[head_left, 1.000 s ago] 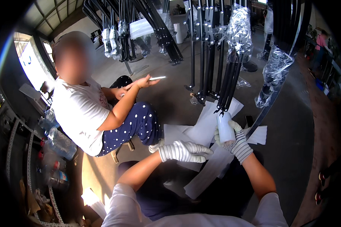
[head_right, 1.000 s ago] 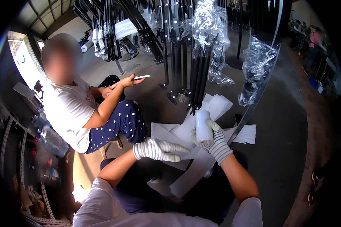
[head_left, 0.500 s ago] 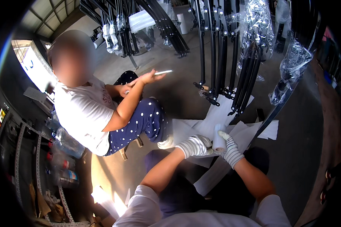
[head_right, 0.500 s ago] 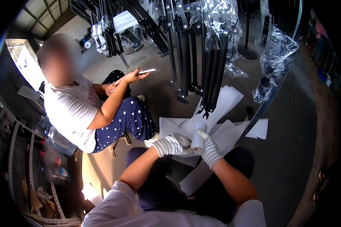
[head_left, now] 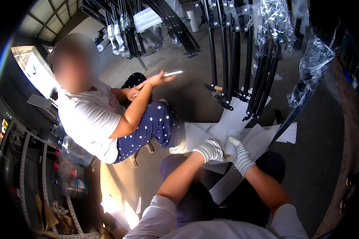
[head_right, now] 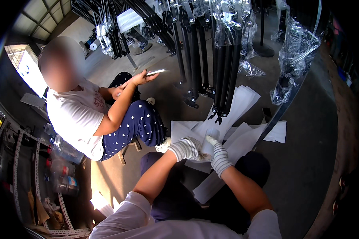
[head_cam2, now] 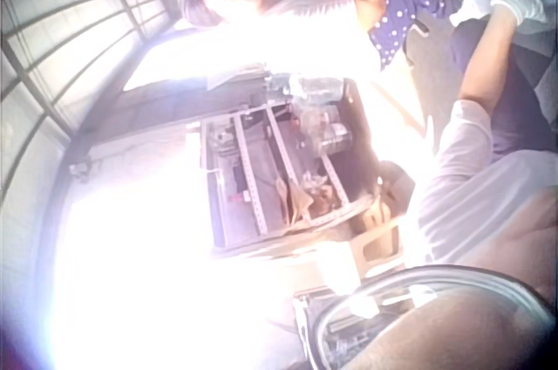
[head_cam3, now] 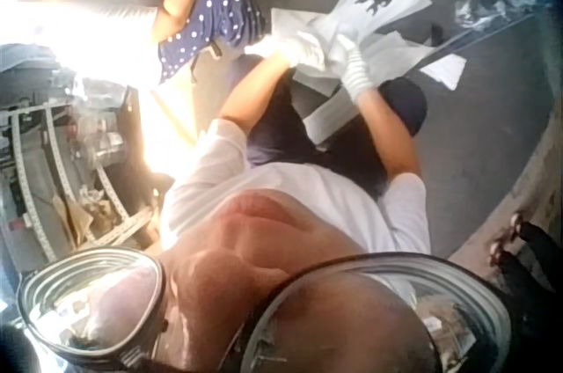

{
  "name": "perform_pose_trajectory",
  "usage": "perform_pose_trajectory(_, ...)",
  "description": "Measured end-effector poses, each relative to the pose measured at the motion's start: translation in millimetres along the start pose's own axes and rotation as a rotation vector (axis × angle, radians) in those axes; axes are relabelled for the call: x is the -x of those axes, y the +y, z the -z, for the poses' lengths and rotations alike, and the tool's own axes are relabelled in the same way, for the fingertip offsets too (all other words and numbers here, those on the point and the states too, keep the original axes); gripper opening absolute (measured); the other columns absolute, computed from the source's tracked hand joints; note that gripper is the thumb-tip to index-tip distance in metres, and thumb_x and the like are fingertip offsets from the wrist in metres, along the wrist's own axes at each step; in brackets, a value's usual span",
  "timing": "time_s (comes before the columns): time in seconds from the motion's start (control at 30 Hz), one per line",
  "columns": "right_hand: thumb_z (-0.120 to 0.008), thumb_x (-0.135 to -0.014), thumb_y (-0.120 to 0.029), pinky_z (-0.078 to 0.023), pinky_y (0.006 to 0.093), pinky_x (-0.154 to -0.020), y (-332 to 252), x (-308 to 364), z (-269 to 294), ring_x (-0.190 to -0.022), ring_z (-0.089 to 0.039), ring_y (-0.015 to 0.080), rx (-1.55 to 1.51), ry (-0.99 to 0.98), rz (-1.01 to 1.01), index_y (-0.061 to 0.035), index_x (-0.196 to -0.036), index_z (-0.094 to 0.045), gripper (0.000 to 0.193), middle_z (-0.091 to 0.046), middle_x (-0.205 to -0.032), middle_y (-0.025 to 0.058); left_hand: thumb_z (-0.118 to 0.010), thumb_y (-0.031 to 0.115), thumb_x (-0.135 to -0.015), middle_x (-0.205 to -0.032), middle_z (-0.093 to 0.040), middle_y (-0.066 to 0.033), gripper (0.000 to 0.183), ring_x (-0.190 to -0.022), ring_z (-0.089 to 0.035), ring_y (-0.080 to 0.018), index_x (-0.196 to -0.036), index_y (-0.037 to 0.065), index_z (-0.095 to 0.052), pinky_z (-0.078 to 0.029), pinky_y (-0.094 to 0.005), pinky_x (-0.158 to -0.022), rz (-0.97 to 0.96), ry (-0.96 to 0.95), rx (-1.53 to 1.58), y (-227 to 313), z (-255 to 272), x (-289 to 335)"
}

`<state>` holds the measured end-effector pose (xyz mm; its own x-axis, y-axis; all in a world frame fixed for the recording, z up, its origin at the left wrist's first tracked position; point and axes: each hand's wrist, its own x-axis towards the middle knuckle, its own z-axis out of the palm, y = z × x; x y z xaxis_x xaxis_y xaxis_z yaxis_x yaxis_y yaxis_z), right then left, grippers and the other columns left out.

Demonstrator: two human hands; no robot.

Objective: The person uses a roll of plastic wrap to cover joints and sections of several black metal frames suspended from a rack. The person wraps each frame by hand, ensuring the plastic adheres firmly to the metal structure.

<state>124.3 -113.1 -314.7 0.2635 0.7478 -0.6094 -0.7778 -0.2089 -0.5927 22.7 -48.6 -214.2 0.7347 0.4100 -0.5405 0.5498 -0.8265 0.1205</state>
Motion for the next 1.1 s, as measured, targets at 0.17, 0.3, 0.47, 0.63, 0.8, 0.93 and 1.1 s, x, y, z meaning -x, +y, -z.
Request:
perform_pose_trajectory(0.17,-0.070,-0.064,-0.037,-0.042,0.0353,-0.081,-5.1,1.2,3.4,-0.092,-0.050,0.0256,0.021,-0.012,-0.072,0.0003,-0.117,-0.041,0.071,-0.050,-0.105,0.0154,-0.046,0.062,-0.072,-0.055,-0.056,-0.0152,0.063,-0.058,-0.055,-0.0300,-0.058,0.002,-0.060,-0.045,-0.0355,-0.061,-0.061,0.122,-0.004,-3.3,-13.2,-6.4)
perform_pose_trajectory(0.3,-0.070,-0.064,-0.035,-0.042,0.0352,-0.080,-9.0,13.7,-0.9,-0.090,-0.051,0.0257,0.017,0.016,-0.060,0.0009,-0.115,-0.042,0.069,-0.050,-0.105,0.0157,-0.047,0.061,-0.071,-0.057,-0.057,-0.0152,0.062,-0.061,-0.056,-0.0305,-0.061,0.002,-0.061,-0.046,-0.0352,-0.063,-0.073,0.105,-0.002,-4.8,-16.3,-10.4)
perform_pose_trajectory(0.47,-0.070,-0.064,-0.033,-0.044,0.0361,-0.077,-7.6,14.7,1.7,-0.088,-0.051,0.0253,-0.008,-0.033,-0.003,0.0023,-0.114,-0.042,0.067,-0.051,-0.100,0.0147,-0.058,0.046,-0.063,-0.077,-0.062,-0.0136,0.042,-0.076,-0.059,-0.0283,-0.077,0.007,-0.065,-0.046,-0.0351,-0.071,-0.026,-0.003,-0.024,0.4,-11.2,-12.3)
perform_pose_trajectory(0.63,-0.070,-0.064,-0.032,-0.044,0.0363,-0.076,-6.0,13.8,2.8,-0.086,-0.052,0.0253,-0.016,-0.029,0.015,0.0021,-0.112,-0.044,0.064,-0.051,-0.099,0.0146,-0.058,0.046,-0.063,-0.078,-0.062,-0.0140,0.042,-0.076,-0.059,-0.0283,-0.077,0.007,-0.065,-0.046,-0.0354,-0.072,-0.038,0.042,0.001,0.0,-10.5,-8.3)
perform_pose_trajectory(0.8,-0.070,-0.064,-0.032,-0.045,0.0343,-0.073,-13.4,14.3,5.1,-0.081,-0.053,0.0240,-0.031,-0.022,-0.011,0.0010,-0.108,-0.047,0.060,-0.053,-0.095,0.0137,-0.053,0.059,-0.067,-0.055,-0.054,-0.0172,0.061,-0.060,-0.055,-0.0323,-0.058,-0.001,-0.058,-0.045,-0.0352,-0.064,-0.135,0.203,0.009,1.7,-12.0,-9.1)
perform_pose_trajectory(0.93,-0.069,-0.064,-0.032,-0.045,0.0317,-0.068,-19.9,27.2,0.4,-0.075,-0.055,0.0220,-0.054,-0.060,0.018,0.0000,-0.102,-0.050,0.053,-0.055,-0.088,0.0119,-0.055,0.055,-0.068,-0.065,-0.058,-0.0173,0.056,-0.067,-0.057,-0.0312,-0.065,-0.001,-0.060,-0.044,-0.0349,-0.068,-0.178,0.270,-0.031,-1.8,-18.8,-14.4)
perform_pose_trajectory(1.1,-0.069,-0.065,-0.034,-0.046,0.0328,-0.072,-20.4,24.9,7.1,-0.081,-0.054,0.0230,-0.026,-0.012,0.040,0.0011,-0.108,-0.048,0.058,-0.054,-0.095,0.0128,-0.054,0.053,-0.070,-0.073,-0.060,-0.0154,0.051,-0.073,-0.057,-0.0299,-0.075,0.003,-0.062,-0.044,-0.0349,-0.072,-0.185,0.218,0.010,4.9,-12.6,-15.0)
